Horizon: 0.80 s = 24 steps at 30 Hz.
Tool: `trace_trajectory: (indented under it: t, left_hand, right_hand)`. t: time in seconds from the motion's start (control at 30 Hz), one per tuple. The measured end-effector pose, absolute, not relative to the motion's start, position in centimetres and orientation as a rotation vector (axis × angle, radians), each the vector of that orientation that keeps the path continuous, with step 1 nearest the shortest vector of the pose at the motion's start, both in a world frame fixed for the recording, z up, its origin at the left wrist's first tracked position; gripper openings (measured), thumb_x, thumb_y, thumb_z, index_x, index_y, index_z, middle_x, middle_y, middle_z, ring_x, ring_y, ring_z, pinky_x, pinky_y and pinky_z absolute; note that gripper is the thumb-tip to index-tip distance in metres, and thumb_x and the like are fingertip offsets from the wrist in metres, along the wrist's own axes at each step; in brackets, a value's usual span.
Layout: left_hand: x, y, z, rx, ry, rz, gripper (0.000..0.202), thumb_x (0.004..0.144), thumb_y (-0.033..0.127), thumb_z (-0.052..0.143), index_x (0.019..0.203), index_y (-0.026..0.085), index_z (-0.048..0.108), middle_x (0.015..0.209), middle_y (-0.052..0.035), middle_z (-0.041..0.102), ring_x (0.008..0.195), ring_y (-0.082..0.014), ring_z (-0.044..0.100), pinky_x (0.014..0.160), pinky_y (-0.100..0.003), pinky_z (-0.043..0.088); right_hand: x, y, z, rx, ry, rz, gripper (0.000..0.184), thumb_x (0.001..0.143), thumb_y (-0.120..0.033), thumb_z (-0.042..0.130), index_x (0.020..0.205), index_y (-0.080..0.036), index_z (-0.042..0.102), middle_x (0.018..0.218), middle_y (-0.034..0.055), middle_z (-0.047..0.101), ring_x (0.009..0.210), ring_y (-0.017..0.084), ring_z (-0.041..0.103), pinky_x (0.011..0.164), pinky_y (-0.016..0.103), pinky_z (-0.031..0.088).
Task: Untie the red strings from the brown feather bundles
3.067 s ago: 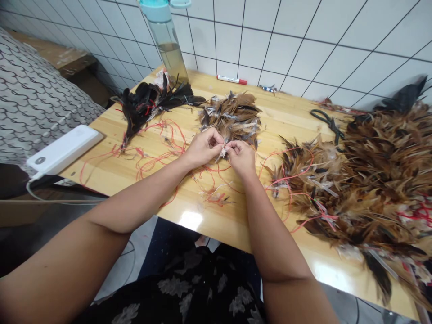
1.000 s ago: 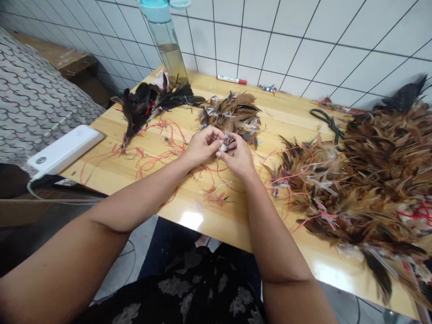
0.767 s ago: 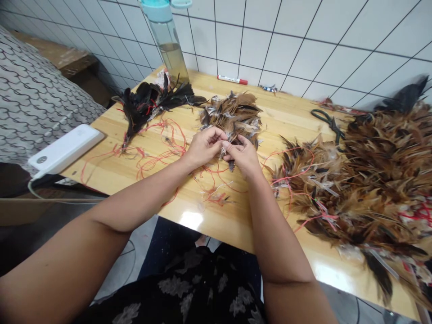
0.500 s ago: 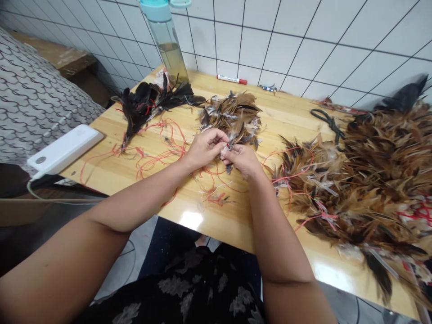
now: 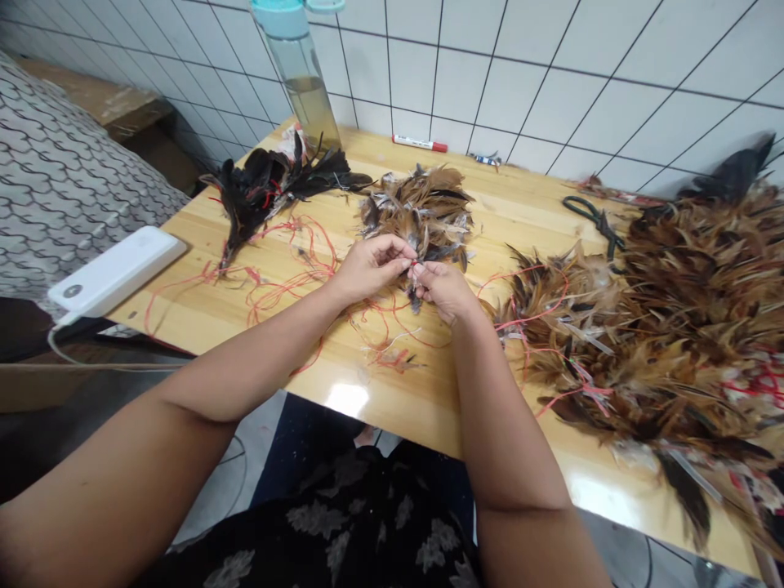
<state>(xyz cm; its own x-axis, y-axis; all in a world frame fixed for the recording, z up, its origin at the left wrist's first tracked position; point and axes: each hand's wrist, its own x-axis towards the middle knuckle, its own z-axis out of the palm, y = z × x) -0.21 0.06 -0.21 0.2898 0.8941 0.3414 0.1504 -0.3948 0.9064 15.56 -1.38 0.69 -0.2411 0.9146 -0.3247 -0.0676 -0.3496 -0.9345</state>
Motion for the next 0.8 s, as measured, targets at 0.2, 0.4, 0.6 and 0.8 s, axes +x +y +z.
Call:
trace_trajectory:
  t: [0.2, 0.4, 0.6, 0.8]
  left_hand:
    - [-0.33, -0.03, 0.22, 1.639, 0.966, 1.094, 0.014, 0.077, 0.015, 0.060, 0.088, 0.011, 0.068, 0.074, -0.0019, 0.067, 0.066, -0.0090, 0.061, 0.067, -0.022, 0.048]
    - [-0.44, 0.13, 0.24, 1.496, 0.891, 1.048, 0.009, 0.075, 0.009, 0.060, 0.082, 0.011, 0.065, 0.067, 0.0006, 0.063, 0.060, -0.0067, 0.058, 0.062, -0.020, 0.047]
    - [-0.72, 0.71, -0.18, 1.416, 0.789, 0.987, 0.007, 0.074, 0.005, 0.062, 0.077, 0.011, 0.062, 0.064, 0.0005, 0.063, 0.058, -0.0060, 0.058, 0.060, -0.019, 0.048]
    - [-0.97, 0.75, -0.05, 1.471, 0.774, 0.976, 0.005, 0.074, 0.009, 0.065, 0.079, 0.011, 0.063, 0.068, -0.0020, 0.066, 0.061, -0.0080, 0.061, 0.062, -0.022, 0.050]
  right_hand:
    - [15.69, -1.35, 0.78, -1.238, -1.113, 1.709, 0.024, 0.069, -0.031, 0.077, 0.067, -0.013, 0.060, 0.054, -0.0041, 0.050, 0.047, 0.003, 0.042, 0.043, 0.016, 0.030]
    - [15.68, -1.41, 0.69, -1.281, -1.199, 1.679, 0.029, 0.068, -0.033, 0.079, 0.062, -0.014, 0.058, 0.053, -0.0035, 0.051, 0.046, 0.004, 0.043, 0.043, 0.016, 0.033]
    - [15.68, -1.41, 0.64, -1.310, -1.239, 1.657, 0.032, 0.069, -0.035, 0.080, 0.061, -0.015, 0.055, 0.052, -0.0031, 0.051, 0.045, 0.004, 0.042, 0.042, 0.016, 0.033]
    - [15.64, -1.44, 0.94, -1.310, -1.171, 1.698, 0.029, 0.068, -0.031, 0.079, 0.061, -0.015, 0.056, 0.052, -0.0034, 0.052, 0.045, 0.003, 0.043, 0.042, 0.015, 0.031]
